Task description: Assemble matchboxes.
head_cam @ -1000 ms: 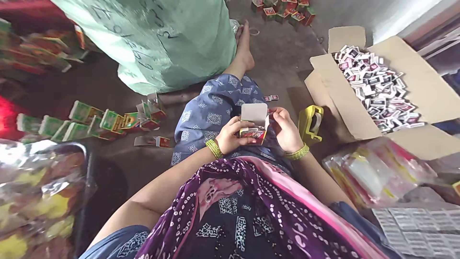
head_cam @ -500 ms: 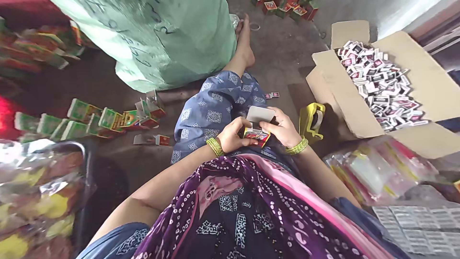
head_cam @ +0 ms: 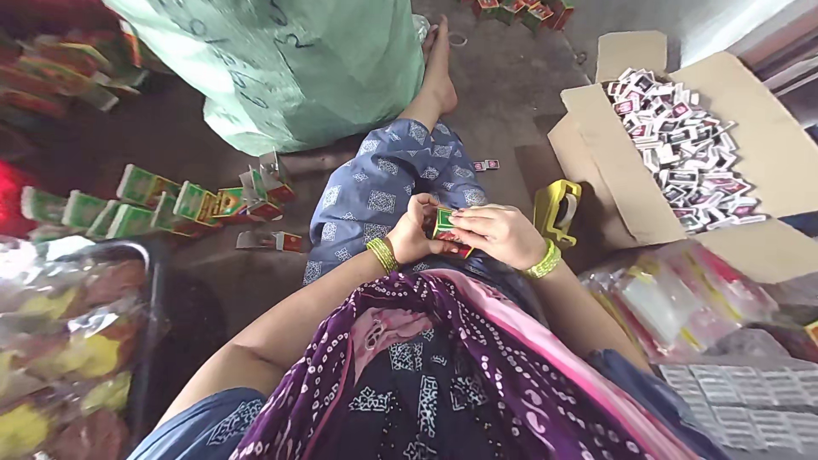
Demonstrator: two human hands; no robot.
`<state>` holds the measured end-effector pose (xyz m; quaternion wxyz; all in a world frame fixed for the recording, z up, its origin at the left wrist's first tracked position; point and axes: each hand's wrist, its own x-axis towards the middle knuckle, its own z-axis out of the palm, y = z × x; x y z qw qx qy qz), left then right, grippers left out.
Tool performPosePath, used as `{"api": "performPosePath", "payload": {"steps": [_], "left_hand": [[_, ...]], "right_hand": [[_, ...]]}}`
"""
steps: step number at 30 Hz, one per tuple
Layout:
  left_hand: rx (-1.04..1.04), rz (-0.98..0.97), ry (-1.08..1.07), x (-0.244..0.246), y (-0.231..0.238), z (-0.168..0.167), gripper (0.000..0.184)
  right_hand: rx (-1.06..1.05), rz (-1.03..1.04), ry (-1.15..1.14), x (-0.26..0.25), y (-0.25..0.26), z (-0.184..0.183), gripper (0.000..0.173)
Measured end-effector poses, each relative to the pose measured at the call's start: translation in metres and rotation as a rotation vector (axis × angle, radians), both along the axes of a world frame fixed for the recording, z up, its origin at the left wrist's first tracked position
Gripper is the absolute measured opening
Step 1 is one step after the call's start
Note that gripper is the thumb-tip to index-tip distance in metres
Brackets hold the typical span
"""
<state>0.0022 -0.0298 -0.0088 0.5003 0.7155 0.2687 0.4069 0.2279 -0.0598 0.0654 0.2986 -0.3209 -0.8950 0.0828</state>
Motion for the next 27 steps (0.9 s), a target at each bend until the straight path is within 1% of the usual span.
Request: {"api": "performPosePath", "payload": {"steps": [3,7,12,16,22,27], "left_hand": [[-0.041,-0.039,-0.007,0.000,0.002,0.000,0.097],[-0.061,-0.053,0.004,0.000,0.002,0.001,0.096],[-0.061,-0.018,0.029,-0.001,0.002,-0.001,0.098],[-0.077,-0.005,0.090,0.000,0.004,0.000,0.098],[-0.072,-0.021,0.098,0.000,0.004,0.003,0.099],[-0.047,0.000,0.112,0.000,0.002,0.003,0.096]], "right_hand": [[-0.037,0.024,0.037,0.004,0.003,0.001,0.018],[-0.099,0.044,0.008,0.005,0.003,0.004,0.018],[-0.015,0.059,-0.125,0.003,0.000,0.006,0.028],[0.047,-0.001,-0.226,0.002,-0.005,0.007,0.029],[-0.015,-0.035,-0.110,0.005,-0.007,0.007,0.027],[-0.005,-0.016,-0.197,0.001,-0.011,0.009,0.028]]}}
